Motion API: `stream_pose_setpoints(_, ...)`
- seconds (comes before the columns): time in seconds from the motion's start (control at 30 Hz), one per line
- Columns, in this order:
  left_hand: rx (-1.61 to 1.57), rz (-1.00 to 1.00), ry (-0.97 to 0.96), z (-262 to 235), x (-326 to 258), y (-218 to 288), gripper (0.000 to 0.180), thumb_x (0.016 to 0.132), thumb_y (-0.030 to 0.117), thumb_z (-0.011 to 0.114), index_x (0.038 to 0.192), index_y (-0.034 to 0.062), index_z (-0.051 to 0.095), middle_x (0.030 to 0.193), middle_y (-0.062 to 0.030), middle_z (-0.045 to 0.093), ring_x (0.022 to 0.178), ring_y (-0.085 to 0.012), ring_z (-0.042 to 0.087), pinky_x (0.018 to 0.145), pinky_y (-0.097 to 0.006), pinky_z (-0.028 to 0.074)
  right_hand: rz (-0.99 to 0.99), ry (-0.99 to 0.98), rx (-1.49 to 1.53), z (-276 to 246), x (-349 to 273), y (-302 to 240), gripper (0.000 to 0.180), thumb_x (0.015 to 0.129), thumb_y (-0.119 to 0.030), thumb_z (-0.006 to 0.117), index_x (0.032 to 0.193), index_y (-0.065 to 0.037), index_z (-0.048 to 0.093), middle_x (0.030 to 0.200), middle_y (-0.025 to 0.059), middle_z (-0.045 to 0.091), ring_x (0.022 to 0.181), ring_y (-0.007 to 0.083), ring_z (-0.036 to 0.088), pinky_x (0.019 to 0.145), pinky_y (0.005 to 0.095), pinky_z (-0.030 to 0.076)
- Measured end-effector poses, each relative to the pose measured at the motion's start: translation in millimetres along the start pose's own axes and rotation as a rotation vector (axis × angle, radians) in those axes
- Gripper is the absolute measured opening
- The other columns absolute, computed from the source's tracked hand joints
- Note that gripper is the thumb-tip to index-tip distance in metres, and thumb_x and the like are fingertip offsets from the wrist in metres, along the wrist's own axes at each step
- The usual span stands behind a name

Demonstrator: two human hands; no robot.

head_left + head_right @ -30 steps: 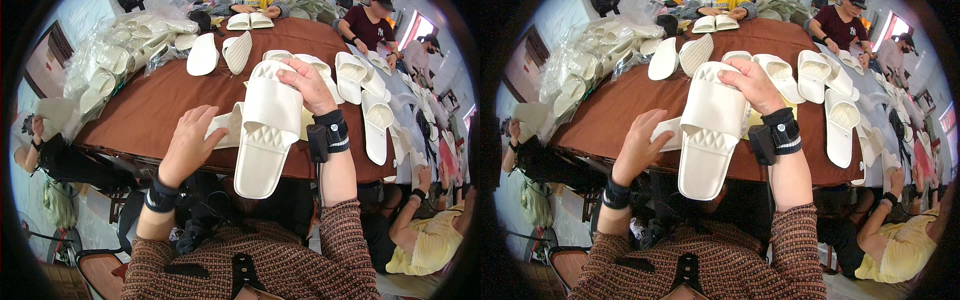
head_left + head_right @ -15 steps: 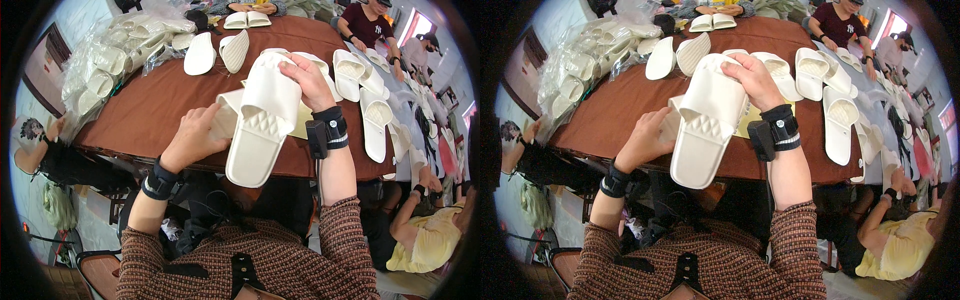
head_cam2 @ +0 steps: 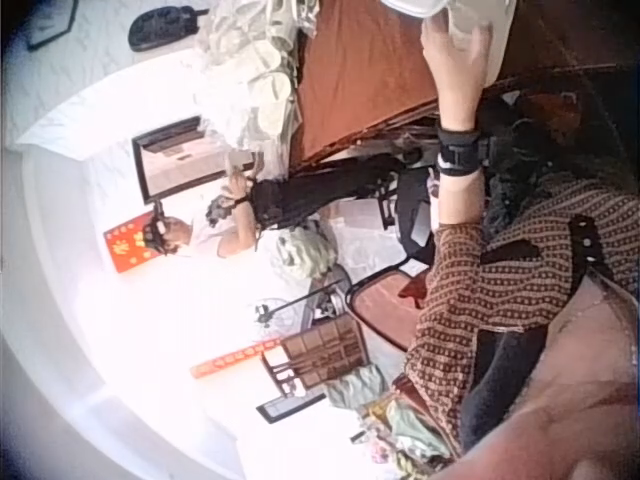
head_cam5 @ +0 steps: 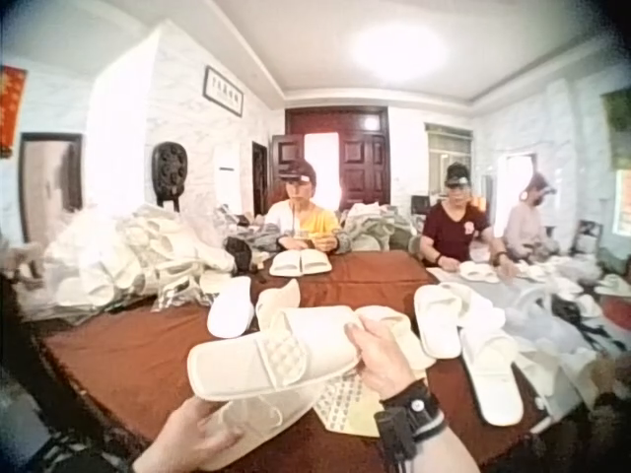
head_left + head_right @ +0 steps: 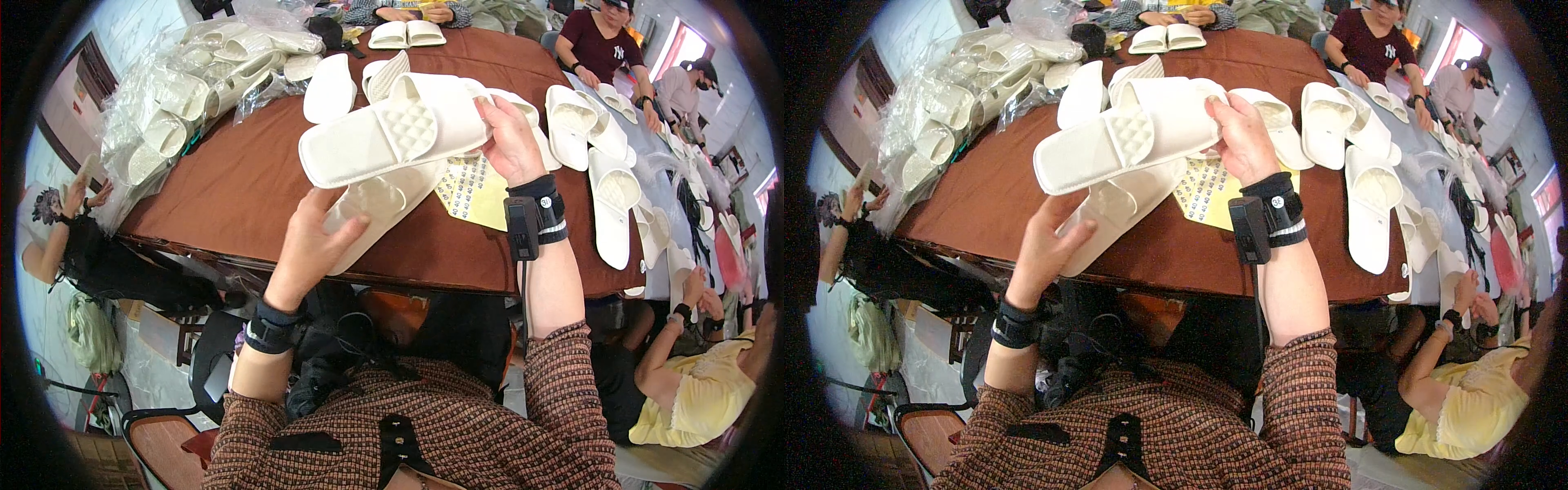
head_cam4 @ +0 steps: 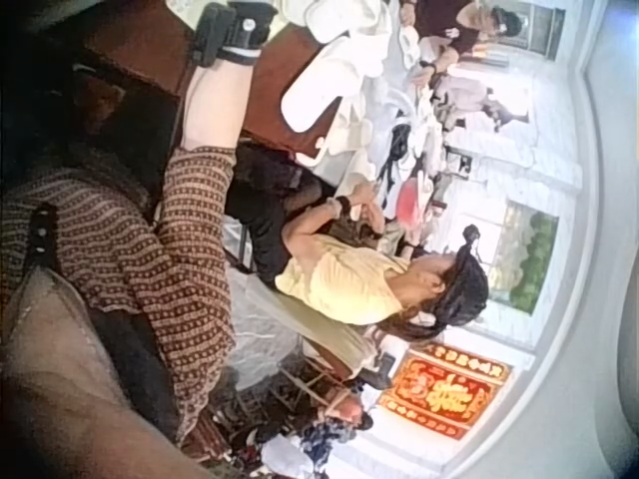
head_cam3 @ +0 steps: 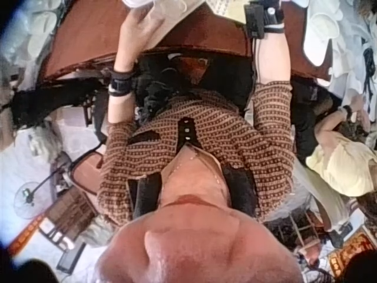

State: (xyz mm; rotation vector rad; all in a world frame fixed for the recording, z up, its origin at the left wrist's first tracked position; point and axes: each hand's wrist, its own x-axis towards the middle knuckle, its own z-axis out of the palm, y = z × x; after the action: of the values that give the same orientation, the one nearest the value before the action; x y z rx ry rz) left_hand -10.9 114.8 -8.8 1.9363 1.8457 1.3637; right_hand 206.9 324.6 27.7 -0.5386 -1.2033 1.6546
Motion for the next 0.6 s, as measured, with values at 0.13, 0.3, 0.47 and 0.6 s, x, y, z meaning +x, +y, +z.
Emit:
stream_pose_setpoints(0.13, -0.64, -0.225, 0.019, -16, 9, 20, 0.04, 0.098, 0.025, 0.06, 0.124, -0.0049, 0.055, 0.106, -0.0118, 0.068, 0.089, -0.0173, 0.064, 0.079, -0.03, 0.052, -0.004, -0.048, -0.004, 4, -6, -6, 0.035, 0.096, -0.012, 0.058, 0.127, 0.003, 0.051, 0.112, 0.0095, 0.064, 0.098, 0.0165, 0.064, 0.08, 0.0303, 0.054)
stream_pose_setpoints(0.3, -1.094, -0.32, -0.108, -34, 10, 18, 0.05, 0.105, 0.041, 0.042, 0.126, -0.004, 0.051, 0.098, -0.0182, 0.069, 0.082, -0.019, 0.067, 0.069, -0.032, 0.054, -0.085, -0.148, 0.006, 15, -11, -4, 0.038, 0.095, -0.009, 0.059, 0.129, 0.002, 0.049, 0.117, 0.0103, 0.063, 0.099, 0.0164, 0.064, 0.082, 0.0317, 0.054)
stream_pose_setpoints(0.47, -1.389, -0.369, -0.142, -40, 12, 28, 0.086, 0.098, 0.068, 0.025, 0.141, -0.0043, 0.039, 0.119, -0.0249, 0.061, 0.089, -0.0265, 0.065, 0.069, -0.031, 0.054, -0.129, -0.193, 0.018, 9, -8, -1, 0.038, 0.093, -0.005, 0.06, 0.129, -0.001, 0.049, 0.115, 0.0093, 0.065, 0.099, 0.0154, 0.064, 0.083, 0.0314, 0.053)
stream_pose_setpoints(0.6, -1.472, -0.354, -0.12, -45, 7, 33, 0.075, 0.1, 0.058, 0.039, 0.142, -0.0046, 0.04, 0.122, -0.0227, 0.06, 0.095, -0.0243, 0.063, 0.072, -0.031, 0.053, -0.191, -0.271, -0.078, 2, -1, 5, 0.034, 0.09, 0.001, 0.058, 0.123, -0.004, 0.056, 0.111, 0.005, 0.067, 0.098, 0.014, 0.063, 0.084, 0.0309, 0.052)
